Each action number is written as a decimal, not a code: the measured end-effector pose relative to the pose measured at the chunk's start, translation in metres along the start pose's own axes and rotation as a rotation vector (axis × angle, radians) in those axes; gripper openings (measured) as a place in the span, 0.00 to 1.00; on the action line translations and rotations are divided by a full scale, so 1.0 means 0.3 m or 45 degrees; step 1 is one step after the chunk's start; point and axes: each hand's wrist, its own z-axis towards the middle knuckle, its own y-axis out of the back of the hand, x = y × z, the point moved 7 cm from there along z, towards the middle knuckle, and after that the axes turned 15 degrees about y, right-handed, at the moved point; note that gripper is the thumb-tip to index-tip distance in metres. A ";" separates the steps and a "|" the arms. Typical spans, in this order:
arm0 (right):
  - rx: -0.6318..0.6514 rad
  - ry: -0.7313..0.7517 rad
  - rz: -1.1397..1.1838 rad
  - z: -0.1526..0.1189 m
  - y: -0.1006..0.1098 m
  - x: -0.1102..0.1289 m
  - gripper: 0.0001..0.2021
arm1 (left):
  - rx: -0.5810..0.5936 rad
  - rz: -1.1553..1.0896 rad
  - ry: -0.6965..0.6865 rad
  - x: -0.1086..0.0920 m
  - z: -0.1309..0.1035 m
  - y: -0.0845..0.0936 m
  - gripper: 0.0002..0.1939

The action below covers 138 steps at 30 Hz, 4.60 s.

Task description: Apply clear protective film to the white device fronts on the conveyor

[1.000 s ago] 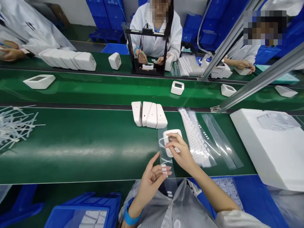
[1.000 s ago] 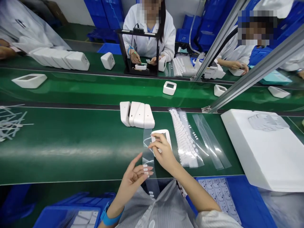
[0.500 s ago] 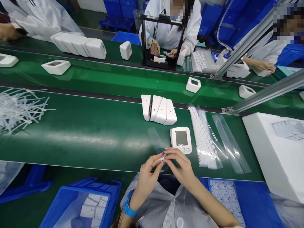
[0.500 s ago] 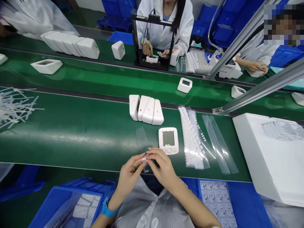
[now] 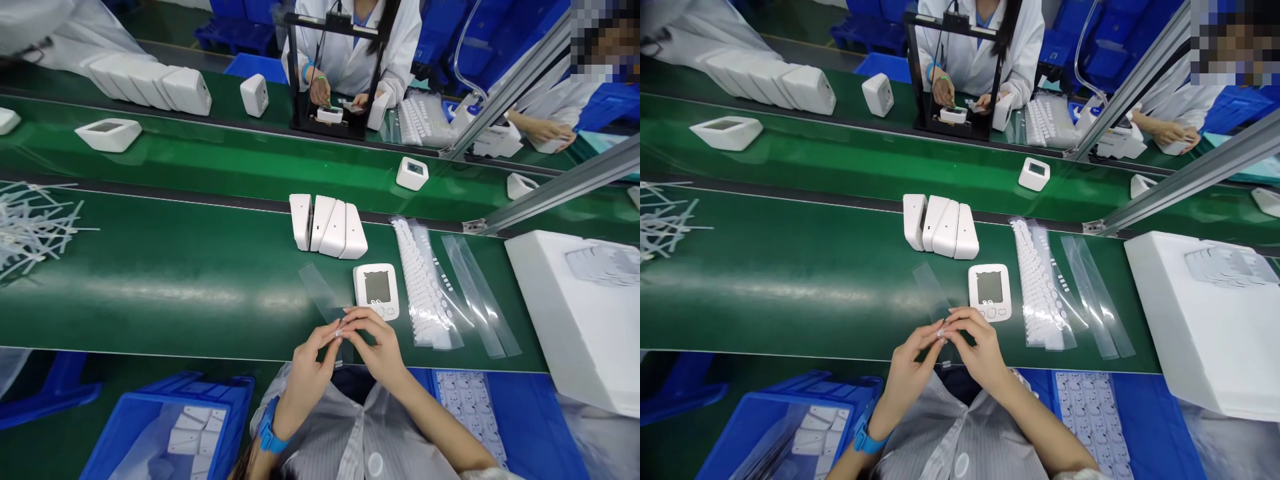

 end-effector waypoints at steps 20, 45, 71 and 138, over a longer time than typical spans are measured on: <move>0.099 -0.232 -0.672 -0.097 0.185 -0.172 0.06 | -0.096 0.420 -0.178 0.013 0.130 -0.154 0.15; 0.238 -0.271 -0.712 -0.036 0.169 -0.167 0.07 | -0.259 0.566 -0.234 -0.010 0.149 -0.212 0.11; 0.157 -0.282 -0.663 -0.053 0.198 -0.171 0.05 | -0.251 0.509 -0.118 -0.015 0.145 -0.221 0.12; -0.196 -0.093 -0.141 -0.227 0.063 -0.023 0.07 | -0.018 0.192 0.127 0.101 -0.003 -0.127 0.16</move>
